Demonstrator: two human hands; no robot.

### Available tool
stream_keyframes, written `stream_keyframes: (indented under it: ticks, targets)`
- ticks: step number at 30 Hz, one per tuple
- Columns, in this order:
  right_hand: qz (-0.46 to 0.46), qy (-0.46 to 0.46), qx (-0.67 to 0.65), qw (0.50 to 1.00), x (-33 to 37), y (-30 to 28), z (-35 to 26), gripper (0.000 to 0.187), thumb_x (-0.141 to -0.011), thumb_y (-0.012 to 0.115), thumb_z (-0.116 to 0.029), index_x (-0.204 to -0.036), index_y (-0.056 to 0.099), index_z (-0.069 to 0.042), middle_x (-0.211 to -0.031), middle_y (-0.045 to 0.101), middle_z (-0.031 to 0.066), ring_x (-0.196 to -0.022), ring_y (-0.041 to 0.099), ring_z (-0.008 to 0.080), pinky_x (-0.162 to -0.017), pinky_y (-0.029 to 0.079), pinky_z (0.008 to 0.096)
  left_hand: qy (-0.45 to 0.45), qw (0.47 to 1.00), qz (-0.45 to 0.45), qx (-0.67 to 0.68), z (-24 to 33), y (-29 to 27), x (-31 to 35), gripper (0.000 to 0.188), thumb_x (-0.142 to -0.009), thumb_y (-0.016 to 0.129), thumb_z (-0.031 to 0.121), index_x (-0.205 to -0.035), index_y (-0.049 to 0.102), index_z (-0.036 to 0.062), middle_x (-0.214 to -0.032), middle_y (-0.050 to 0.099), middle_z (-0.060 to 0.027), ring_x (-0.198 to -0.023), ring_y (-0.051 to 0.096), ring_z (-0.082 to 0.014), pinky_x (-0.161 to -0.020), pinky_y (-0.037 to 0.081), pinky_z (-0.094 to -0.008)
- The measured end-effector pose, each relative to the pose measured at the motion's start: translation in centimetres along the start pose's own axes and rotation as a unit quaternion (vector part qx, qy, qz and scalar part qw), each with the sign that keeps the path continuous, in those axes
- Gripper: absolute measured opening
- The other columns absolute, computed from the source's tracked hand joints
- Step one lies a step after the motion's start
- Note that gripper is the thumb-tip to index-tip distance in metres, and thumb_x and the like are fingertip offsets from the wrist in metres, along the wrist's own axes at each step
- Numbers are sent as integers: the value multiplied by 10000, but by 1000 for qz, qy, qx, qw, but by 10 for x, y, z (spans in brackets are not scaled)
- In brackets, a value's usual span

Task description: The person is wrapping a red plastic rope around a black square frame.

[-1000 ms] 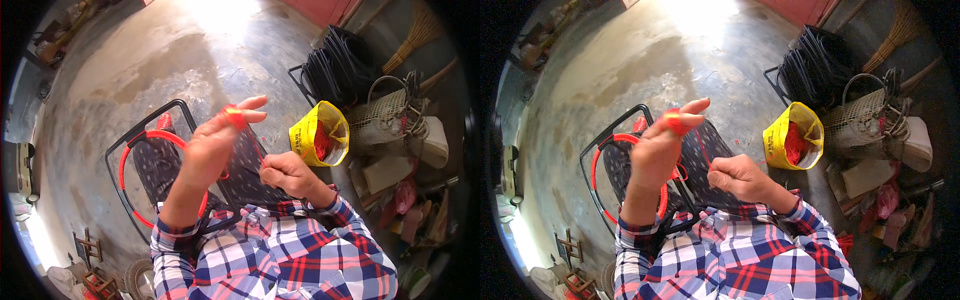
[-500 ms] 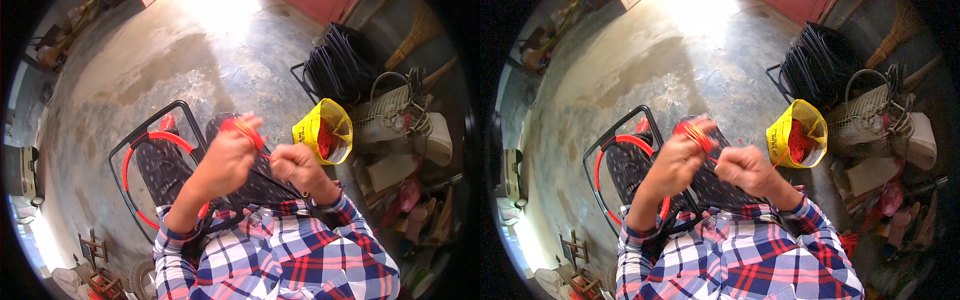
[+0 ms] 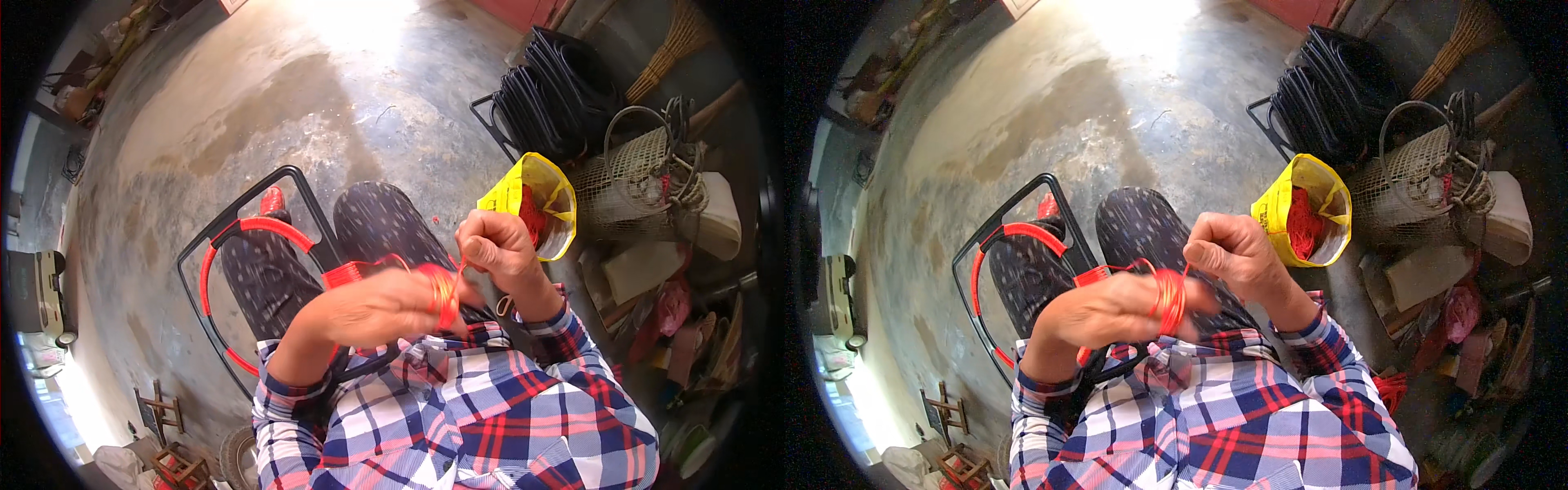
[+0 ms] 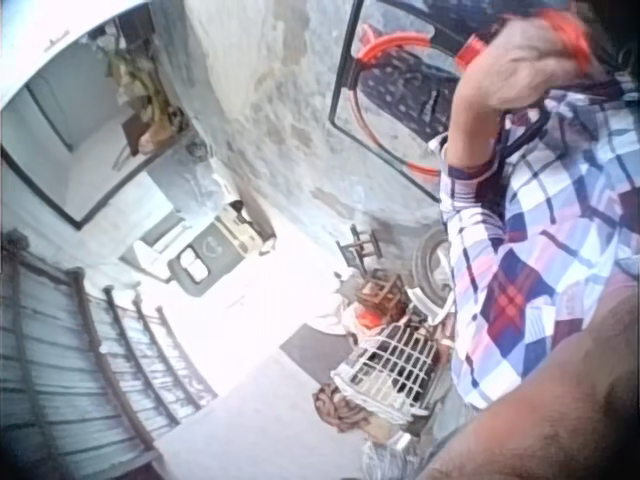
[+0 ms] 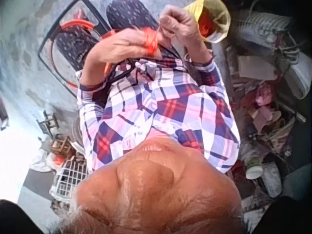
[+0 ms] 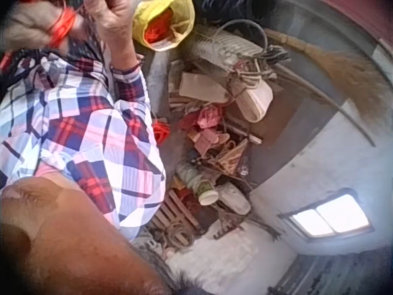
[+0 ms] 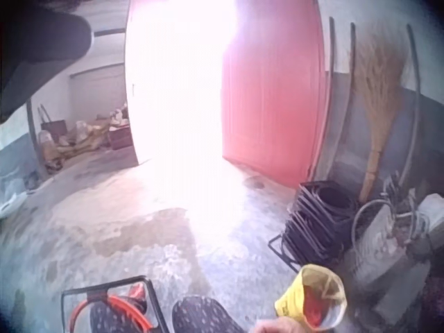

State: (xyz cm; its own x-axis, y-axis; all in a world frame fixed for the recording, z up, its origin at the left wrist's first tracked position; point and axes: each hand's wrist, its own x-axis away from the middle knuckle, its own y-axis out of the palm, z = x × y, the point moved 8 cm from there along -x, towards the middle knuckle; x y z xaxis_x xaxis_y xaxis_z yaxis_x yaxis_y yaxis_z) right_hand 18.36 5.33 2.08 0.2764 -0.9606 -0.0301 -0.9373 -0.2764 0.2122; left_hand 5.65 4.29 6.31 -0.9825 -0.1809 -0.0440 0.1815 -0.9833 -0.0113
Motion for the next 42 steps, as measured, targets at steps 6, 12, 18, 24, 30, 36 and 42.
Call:
stream_keyframes:
  ticks: [6,12,18,24,30,36,42]
  targets:
    - [-121,46,83,988,8,38,23,257,-999,593,-197,-806,597,-27,-658,520,-43,-627,470,47,-550,386,240,151,949,254,106,28,-58,9,356,-881,521,134,-1114,681,-81,-1425,497,-268,-1396,387,-391,-1166,220,-501]
    - [6,-39,4,999,0,2,-5,260,-990,619,-214,-811,603,-25,-658,524,-49,-609,435,27,-537,356,215,-2,999,21,-44,1,-6,5,331,-934,521,155,-1122,670,-74,-1419,508,-253,-1389,396,-394,-1141,277,-486]
    - [-103,4,100,990,6,44,18,177,-960,629,-176,-853,634,-35,-680,572,22,-616,495,82,-575,413,260,124,943,279,135,16,-54,11,411,-882,536,239,-1107,670,-78,-1386,518,-293,-1381,414,-368,-1154,254,-449]
    - [-34,-41,25,998,5,12,-13,274,-991,622,-225,-827,630,-7,-718,627,-21,-672,539,41,-589,442,240,-57,995,69,-40,-1,-7,6,309,-900,508,103,-1093,677,-68,-1360,563,-237,-1351,460,-359,-1112,331,-424]
    - [-39,-37,44,998,2,24,16,296,-986,637,-278,-823,635,-31,-670,514,-63,-682,441,25,-574,372,248,91,945,118,292,0,-28,17,442,-790,546,291,-946,757,-65,-1260,575,-368,-1296,476,-448,-1070,344,-496]
    - [-7,-12,29,999,2,12,26,288,-983,629,-266,-835,638,-19,-666,565,-26,-672,499,51,-612,428,256,269,868,258,329,11,-49,32,274,-853,546,278,-747,653,49,-1312,557,-309,-1276,450,-434,-1019,338,-513]
    - [-60,-113,103,986,10,28,-17,259,-976,626,-231,-843,623,-9,-673,597,44,-661,544,84,-608,449,287,-63,833,314,-450,0,-57,15,422,-949,478,286,-1170,652,-29,-1417,527,-195,-1408,382,-360,-1127,298,-438]
